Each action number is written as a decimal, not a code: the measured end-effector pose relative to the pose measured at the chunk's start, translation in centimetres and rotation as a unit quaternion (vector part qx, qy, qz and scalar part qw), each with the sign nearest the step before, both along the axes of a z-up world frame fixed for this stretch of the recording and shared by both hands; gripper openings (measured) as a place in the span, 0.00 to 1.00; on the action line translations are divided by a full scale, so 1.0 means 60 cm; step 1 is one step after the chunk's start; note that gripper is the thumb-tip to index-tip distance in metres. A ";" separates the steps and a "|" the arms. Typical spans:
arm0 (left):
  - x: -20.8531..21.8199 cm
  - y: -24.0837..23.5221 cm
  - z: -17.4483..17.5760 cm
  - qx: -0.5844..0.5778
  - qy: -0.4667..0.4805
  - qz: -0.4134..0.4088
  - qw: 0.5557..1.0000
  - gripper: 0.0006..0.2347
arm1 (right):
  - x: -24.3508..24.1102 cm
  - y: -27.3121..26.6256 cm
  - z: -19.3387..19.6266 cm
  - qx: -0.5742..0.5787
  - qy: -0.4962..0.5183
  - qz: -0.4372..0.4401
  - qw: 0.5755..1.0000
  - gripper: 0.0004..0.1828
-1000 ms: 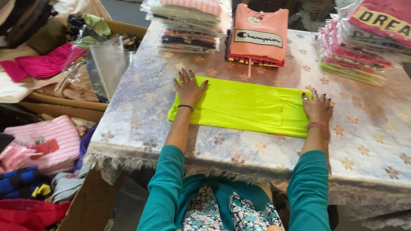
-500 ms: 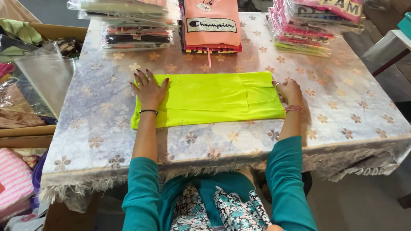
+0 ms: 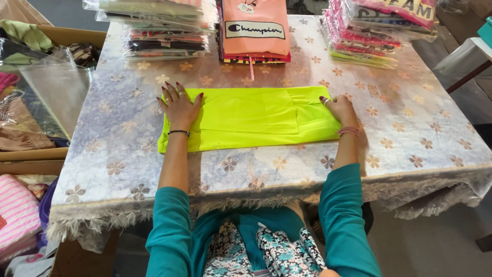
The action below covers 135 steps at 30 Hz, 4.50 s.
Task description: Folding various garments including t-shirts and tops at a table.
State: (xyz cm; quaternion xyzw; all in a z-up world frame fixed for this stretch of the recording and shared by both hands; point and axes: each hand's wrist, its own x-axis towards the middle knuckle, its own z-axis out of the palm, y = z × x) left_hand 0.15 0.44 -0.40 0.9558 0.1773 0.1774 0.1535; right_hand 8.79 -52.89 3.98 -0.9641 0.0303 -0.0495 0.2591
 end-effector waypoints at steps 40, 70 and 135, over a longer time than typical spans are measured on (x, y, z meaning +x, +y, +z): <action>-0.023 0.013 0.077 -0.480 -0.290 -0.108 0.821 0.23 | -0.010 0.232 0.095 0.363 -0.172 0.084 0.912 0.13; 0.070 0.067 -0.056 -0.428 -0.101 -0.109 0.891 0.22 | -0.345 0.533 0.086 -0.032 -0.266 0.560 0.784 0.18; -0.026 0.043 0.018 -0.046 -0.072 0.050 0.995 0.41 | -0.335 0.557 0.051 -0.138 -0.186 0.566 0.791 0.41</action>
